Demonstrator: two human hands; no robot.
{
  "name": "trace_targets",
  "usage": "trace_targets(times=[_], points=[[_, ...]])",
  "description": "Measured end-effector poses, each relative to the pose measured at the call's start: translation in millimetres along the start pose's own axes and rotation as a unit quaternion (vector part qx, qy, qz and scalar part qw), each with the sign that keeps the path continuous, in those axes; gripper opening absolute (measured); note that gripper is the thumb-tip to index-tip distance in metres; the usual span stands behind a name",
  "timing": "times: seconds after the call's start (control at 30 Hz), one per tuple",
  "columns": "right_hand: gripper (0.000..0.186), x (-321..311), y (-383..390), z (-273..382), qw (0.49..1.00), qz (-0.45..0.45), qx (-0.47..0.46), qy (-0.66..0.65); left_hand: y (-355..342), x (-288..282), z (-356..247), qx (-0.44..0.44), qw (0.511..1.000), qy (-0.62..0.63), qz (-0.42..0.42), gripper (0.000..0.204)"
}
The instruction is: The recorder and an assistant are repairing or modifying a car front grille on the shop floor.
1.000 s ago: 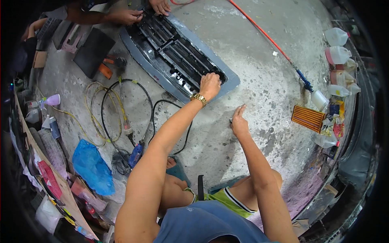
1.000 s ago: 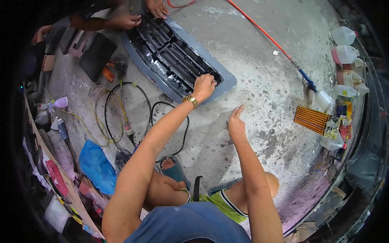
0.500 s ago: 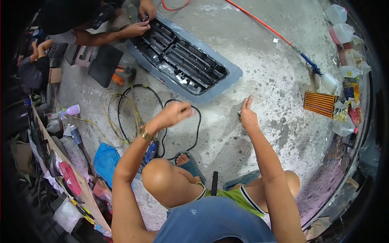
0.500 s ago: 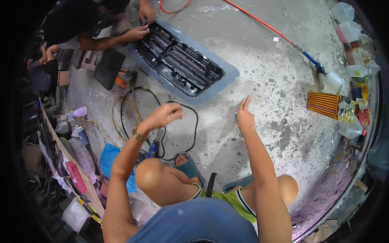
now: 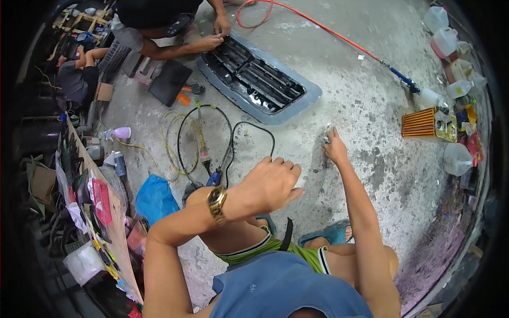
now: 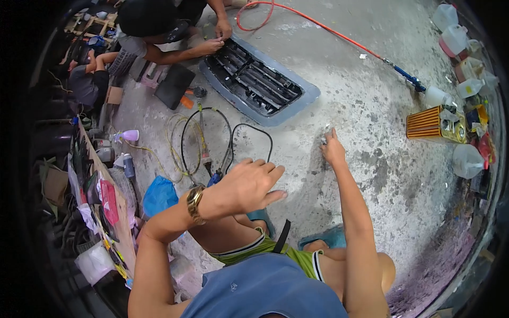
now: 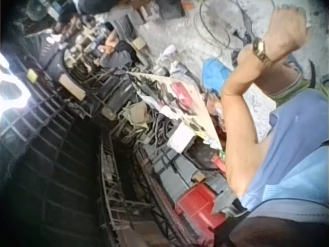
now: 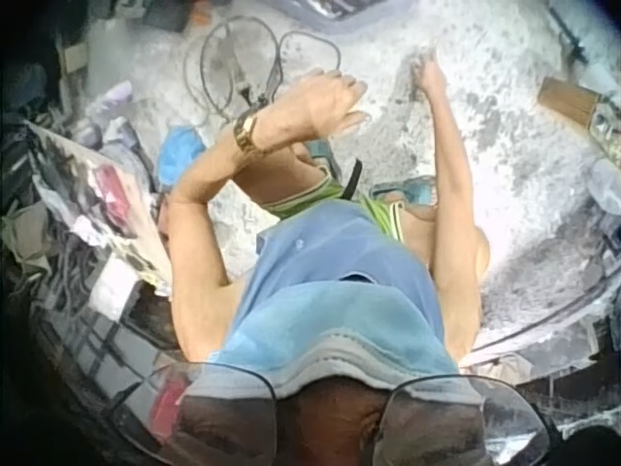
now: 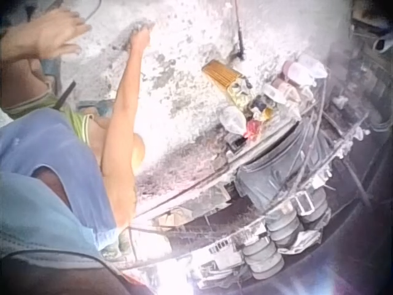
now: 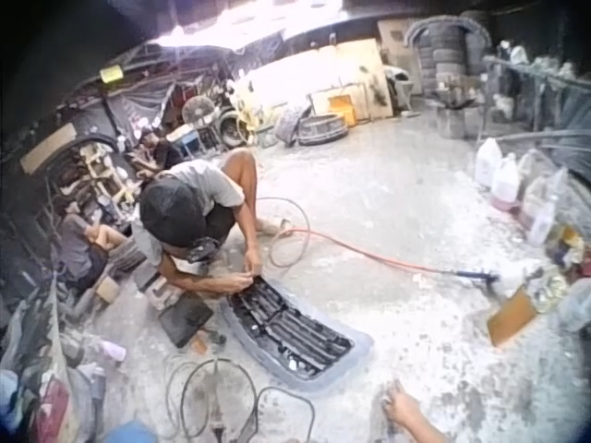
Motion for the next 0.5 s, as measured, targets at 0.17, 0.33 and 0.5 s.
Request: trace_targets(times=[0.17,0.33,0.5], points=[[0.043,-11.6,10.2,55.7,0.799,0.029,0.217,-0.56,-28.1,33.0,37.5,-0.114,0.975,0.156,0.106,0.068],[0.05,-82.5,43.4,171.5,0.623,-0.079,0.046,-0.777,-50.6,40.7,45.3,-0.195,0.892,0.383,-0.14,0.082],[0.046,-122.8,53.1,198.1,0.78,-0.299,-0.11,-0.538,-59.7,30.8,21.0,-0.125,0.796,0.582,-0.111,0.067]])
Point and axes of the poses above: each hand's wrist, its own y-axis away from the middle knuckle, its own x-axis out of the palm, z = x × y, the point moved 2 cm from there along -y, towards the middle knuckle, and after that the axes turned 6 degrees about -z, right-handed, at the moved point
